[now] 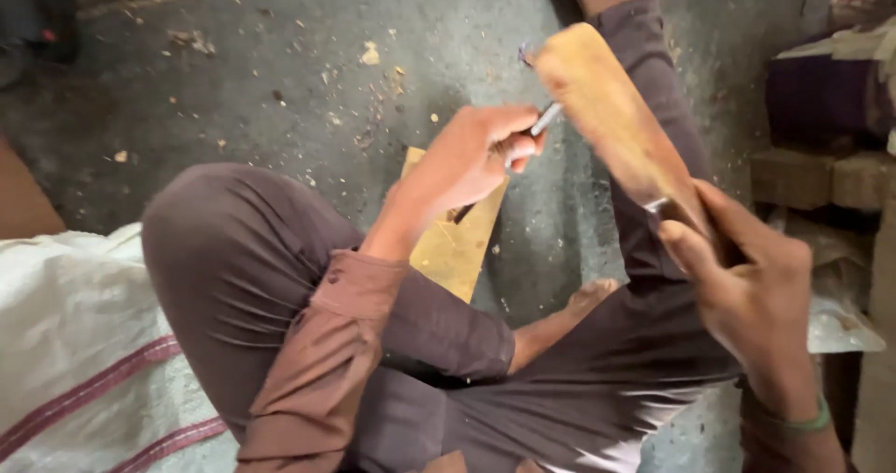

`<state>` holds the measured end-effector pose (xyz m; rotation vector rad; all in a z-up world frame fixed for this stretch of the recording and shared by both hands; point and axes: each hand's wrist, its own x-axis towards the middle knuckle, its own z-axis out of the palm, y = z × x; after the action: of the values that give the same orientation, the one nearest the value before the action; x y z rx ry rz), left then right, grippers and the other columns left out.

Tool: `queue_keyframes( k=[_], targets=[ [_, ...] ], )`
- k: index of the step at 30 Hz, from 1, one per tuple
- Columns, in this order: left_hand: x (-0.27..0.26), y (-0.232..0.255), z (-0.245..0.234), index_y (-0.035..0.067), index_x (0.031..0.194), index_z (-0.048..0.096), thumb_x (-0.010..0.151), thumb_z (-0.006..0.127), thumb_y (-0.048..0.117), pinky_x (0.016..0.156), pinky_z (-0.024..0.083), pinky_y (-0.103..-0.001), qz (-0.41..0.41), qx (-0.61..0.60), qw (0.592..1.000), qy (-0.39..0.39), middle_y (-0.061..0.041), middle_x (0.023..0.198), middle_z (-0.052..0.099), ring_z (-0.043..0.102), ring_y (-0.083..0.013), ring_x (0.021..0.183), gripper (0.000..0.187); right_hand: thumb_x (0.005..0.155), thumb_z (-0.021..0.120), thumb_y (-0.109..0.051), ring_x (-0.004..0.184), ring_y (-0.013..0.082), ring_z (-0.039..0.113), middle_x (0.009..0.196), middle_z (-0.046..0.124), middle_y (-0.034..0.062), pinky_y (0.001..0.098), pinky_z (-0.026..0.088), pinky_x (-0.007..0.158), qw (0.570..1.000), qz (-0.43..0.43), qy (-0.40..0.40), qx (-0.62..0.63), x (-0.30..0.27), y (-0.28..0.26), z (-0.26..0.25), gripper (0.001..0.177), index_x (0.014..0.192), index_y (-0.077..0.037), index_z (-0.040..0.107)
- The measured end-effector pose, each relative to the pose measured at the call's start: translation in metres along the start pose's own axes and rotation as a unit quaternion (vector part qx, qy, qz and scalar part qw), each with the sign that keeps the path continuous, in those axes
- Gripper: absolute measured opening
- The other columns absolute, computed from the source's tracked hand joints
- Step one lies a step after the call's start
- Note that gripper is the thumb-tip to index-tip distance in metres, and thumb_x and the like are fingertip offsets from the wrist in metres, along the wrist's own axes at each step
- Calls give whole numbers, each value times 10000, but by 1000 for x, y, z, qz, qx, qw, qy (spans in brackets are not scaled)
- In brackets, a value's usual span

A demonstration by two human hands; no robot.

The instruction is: Using a hammer and chisel to carve or shape a wooden block.

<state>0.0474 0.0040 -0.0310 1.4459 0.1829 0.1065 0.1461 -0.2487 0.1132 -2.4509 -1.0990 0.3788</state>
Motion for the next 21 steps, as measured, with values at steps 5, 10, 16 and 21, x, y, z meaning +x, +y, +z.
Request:
queue_keyframes(
  k=[5, 10, 16, 21],
  targets=[
    [-5, -2, 0, 42, 902, 559, 969, 568, 8, 612, 428, -313, -19, 4, 1000, 8, -13, 694, 538, 500, -128, 654, 76, 1077, 662, -329, 528, 42, 545, 789, 643, 40, 219, 409, 477, 968, 148, 73, 191, 4, -6, 4, 422, 1376, -34, 700],
    [-5, 4, 0, 41, 877, 536, 979, 568, 11, 597, 400, -317, -21, 18, 1000, -2, -18, 685, 517, 446, -135, 645, 110, 1083, 671, -277, 679, 68, 620, 911, 689, 55, 225, 481, 535, 998, 58, 18, 24, 5, 20, 6, 417, 1394, 0, 673],
    [-9, 0, -2, 35, 868, 524, 968, 549, -12, 625, 417, -325, -6, 1, 1000, 6, -31, 701, 508, 482, -133, 669, 113, 1045, 675, -283, 587, 17, 532, 773, 623, -11, 198, 413, 513, 952, 144, 81, 259, 6, -5, 5, 428, 1396, -39, 662],
    [-4, 7, -2, 42, 874, 566, 957, 574, 10, 607, 441, -314, -17, 31, 999, 1, -16, 675, 551, 513, -129, 638, 89, 994, 694, -202, 599, 62, 552, 779, 632, 31, 223, 430, 506, 975, 178, -15, 128, 8, -10, 1, 431, 1351, 38, 667]
  ],
)
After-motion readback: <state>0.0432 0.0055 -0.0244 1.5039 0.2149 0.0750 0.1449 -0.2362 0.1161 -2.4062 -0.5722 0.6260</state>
